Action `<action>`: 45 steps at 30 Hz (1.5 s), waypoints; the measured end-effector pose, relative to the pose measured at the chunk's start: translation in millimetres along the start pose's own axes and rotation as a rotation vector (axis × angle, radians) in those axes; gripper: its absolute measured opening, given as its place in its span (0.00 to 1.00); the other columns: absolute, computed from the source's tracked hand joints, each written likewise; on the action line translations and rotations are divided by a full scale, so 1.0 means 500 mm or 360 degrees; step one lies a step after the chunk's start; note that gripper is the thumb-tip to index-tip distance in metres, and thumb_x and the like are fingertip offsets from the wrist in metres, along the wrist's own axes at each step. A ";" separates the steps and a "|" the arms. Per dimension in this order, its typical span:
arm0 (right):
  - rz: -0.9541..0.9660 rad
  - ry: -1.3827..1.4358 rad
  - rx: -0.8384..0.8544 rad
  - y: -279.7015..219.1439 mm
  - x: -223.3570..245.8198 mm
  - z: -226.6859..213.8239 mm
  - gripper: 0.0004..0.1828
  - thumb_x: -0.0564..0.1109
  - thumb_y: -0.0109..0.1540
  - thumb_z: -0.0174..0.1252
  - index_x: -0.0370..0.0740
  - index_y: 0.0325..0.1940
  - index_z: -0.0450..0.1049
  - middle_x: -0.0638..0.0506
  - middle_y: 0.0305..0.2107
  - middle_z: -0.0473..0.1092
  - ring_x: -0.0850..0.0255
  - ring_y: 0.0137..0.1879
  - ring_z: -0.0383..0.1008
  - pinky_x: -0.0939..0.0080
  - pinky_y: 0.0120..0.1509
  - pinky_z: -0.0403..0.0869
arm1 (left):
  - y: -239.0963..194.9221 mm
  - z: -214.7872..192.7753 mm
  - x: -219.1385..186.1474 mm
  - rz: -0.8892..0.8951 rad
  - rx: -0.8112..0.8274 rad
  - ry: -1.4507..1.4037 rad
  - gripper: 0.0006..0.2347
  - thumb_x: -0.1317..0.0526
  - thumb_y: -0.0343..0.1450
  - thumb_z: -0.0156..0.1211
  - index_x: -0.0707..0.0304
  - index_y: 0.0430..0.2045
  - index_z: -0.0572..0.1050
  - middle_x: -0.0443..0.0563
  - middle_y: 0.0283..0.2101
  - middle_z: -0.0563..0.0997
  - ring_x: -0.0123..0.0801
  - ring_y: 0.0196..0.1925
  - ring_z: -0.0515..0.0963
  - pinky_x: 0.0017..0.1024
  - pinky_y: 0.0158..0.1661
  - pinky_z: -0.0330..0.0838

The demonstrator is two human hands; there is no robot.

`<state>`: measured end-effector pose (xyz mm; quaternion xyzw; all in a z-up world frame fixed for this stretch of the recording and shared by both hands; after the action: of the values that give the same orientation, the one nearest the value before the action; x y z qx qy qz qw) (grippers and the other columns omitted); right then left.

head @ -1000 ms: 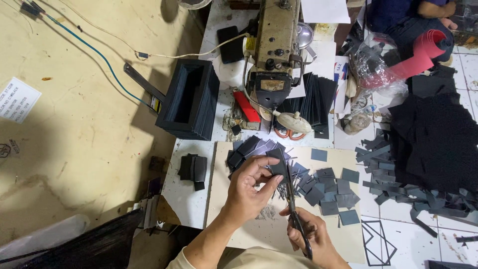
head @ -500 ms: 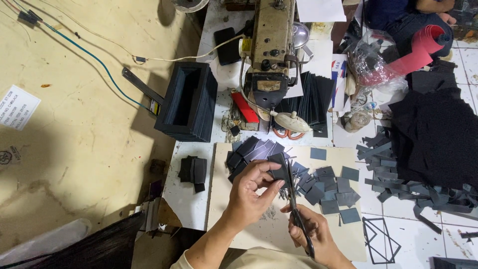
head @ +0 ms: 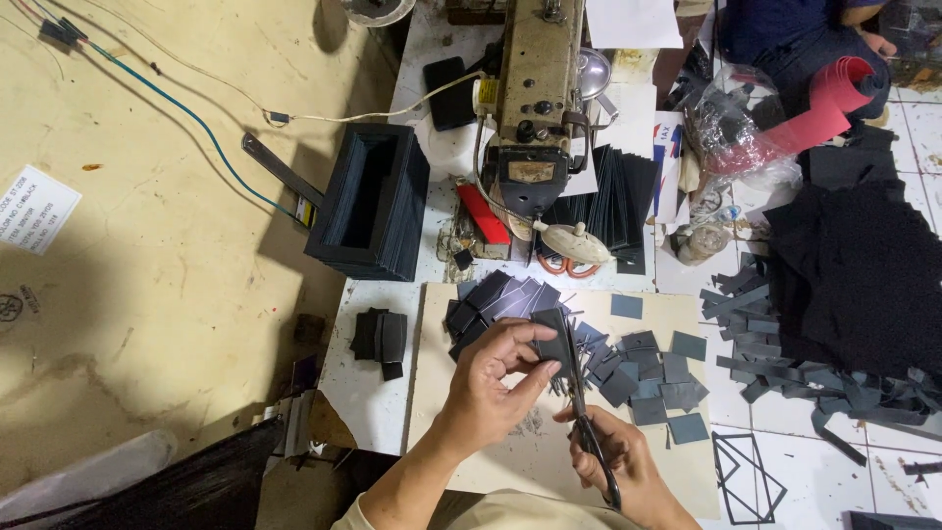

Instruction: Trimming small rectangular leather pieces using scissors at a workbench

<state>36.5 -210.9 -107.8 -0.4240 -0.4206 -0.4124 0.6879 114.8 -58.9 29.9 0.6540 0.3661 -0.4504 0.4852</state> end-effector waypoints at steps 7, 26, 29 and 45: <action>-0.0107 -0.0093 0.0037 0.002 0.019 0.004 0.37 0.65 0.57 0.66 0.33 0.58 0.76 0.51 0.20 0.64 0.64 0.25 0.62 0.64 0.27 0.64 | -0.007 0.008 0.007 -0.0044 0.0020 0.0033 0.14 0.73 0.71 0.66 0.71 0.49 0.74 0.54 0.43 0.76 0.26 0.34 0.77 0.20 0.38 0.82; -0.0148 -0.0039 0.0061 0.004 0.034 0.002 0.38 0.63 0.57 0.68 0.29 0.57 0.75 0.52 0.20 0.65 0.64 0.23 0.63 0.64 0.26 0.64 | -0.015 0.018 0.004 -0.0015 0.0115 0.0102 0.14 0.72 0.70 0.66 0.68 0.49 0.75 0.54 0.45 0.76 0.26 0.34 0.78 0.20 0.38 0.83; -0.0219 -0.0067 0.0091 0.006 0.049 0.009 0.40 0.66 0.57 0.66 0.29 0.58 0.75 0.53 0.19 0.64 0.65 0.24 0.63 0.65 0.27 0.64 | -0.018 0.020 0.011 -0.0090 0.0128 0.0125 0.14 0.71 0.70 0.67 0.66 0.49 0.76 0.52 0.45 0.76 0.27 0.35 0.78 0.21 0.40 0.83; -0.0143 0.0005 0.0023 0.001 0.025 -0.004 0.34 0.57 0.57 0.69 0.26 0.54 0.77 0.51 0.20 0.65 0.65 0.18 0.63 0.65 0.19 0.68 | -0.018 0.017 0.003 -0.0107 0.0116 0.0152 0.14 0.71 0.70 0.67 0.65 0.49 0.77 0.52 0.44 0.76 0.27 0.35 0.78 0.22 0.42 0.84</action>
<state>41.3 -215.0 -97.1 -0.3991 -0.4411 -0.4404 0.6724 104.8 -64.6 24.7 0.6792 0.3939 -0.4478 0.4278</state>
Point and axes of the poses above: each hand's wrist, its own y-axis towards the middle knuckle, its own z-axis out of the palm, x = y × z, the point moved 9 cm from there along y, towards the middle knuckle
